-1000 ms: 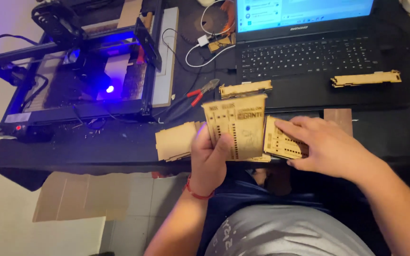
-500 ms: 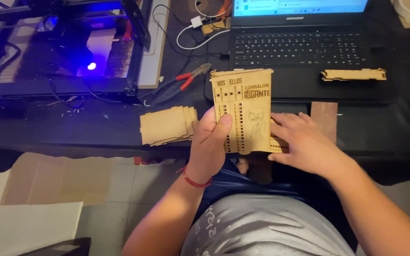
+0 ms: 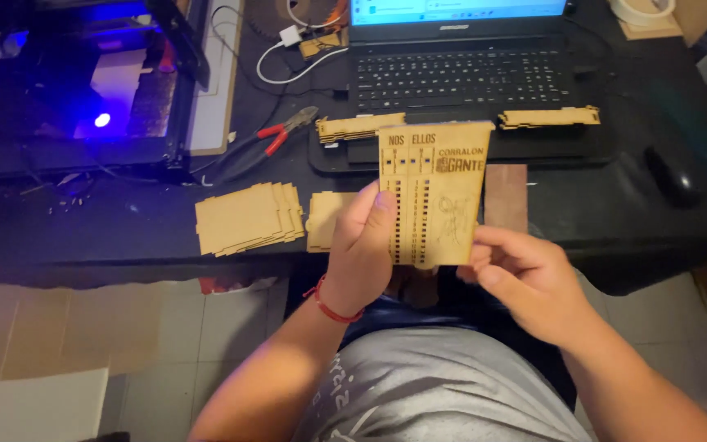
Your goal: Inspecting, sorting, and stacking laser-cut wooden components for box assembly.
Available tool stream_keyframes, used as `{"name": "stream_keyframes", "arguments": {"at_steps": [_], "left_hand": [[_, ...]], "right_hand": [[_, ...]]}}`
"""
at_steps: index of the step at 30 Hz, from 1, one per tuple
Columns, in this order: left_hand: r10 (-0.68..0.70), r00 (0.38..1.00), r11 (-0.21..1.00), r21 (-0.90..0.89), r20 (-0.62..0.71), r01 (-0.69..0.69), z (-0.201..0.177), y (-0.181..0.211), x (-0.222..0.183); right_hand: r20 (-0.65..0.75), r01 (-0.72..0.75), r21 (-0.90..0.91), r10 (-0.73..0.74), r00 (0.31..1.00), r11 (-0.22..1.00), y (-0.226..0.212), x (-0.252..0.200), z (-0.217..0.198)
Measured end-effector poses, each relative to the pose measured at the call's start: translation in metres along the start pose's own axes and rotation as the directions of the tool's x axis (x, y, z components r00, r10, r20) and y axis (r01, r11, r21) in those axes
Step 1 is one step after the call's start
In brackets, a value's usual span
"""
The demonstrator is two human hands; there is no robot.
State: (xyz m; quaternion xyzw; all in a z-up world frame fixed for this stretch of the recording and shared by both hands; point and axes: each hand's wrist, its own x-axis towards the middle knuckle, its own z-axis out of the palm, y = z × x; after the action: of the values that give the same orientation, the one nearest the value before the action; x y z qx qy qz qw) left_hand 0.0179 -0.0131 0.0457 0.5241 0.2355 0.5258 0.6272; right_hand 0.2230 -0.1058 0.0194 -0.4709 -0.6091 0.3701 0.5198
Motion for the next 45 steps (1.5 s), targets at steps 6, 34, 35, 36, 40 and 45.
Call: {"name": "stream_keyframes", "arguments": {"at_steps": [6, 34, 35, 36, 40, 45], "left_hand": [[-0.024, 0.997, 0.994, 0.106, 0.074, 0.016, -0.011, -0.029, -0.017], [-0.468, 0.881, 0.836, 0.357, 0.071, 0.416, -0.006, 0.008, -0.037], [-0.441, 0.894, 0.846, 0.37, 0.079, 0.385, -0.008, 0.015, -0.039], [-0.429, 0.901, 0.849, 0.365, 0.058, 0.381, -0.014, 0.021, -0.041], [-0.132, 0.987, 0.739, 0.672, 0.091, 0.038, -0.048, 0.052, -0.059], [0.312, 0.929, 0.321, 0.897, 0.201, -0.302, -0.086, 0.071, -0.096]], "right_hand": [[-0.222, -0.312, -0.207, 0.266, 0.938, 0.927, 0.005, -0.005, 0.021], [-0.461, -0.609, -0.66, 0.403, 0.791, 0.44, 0.054, 0.063, -0.055], [-0.47, -0.607, -0.606, 0.384, 0.795, 0.514, 0.059, 0.063, -0.057], [-0.45, -0.588, -0.619, 0.379, 0.809, 0.521, 0.06, 0.058, -0.062], [-0.24, -0.187, -0.456, 0.083, 0.967, 0.87, 0.021, 0.049, -0.042], [0.085, 0.127, -0.582, -0.095, 0.992, 0.803, -0.103, 0.055, 0.07]]}}
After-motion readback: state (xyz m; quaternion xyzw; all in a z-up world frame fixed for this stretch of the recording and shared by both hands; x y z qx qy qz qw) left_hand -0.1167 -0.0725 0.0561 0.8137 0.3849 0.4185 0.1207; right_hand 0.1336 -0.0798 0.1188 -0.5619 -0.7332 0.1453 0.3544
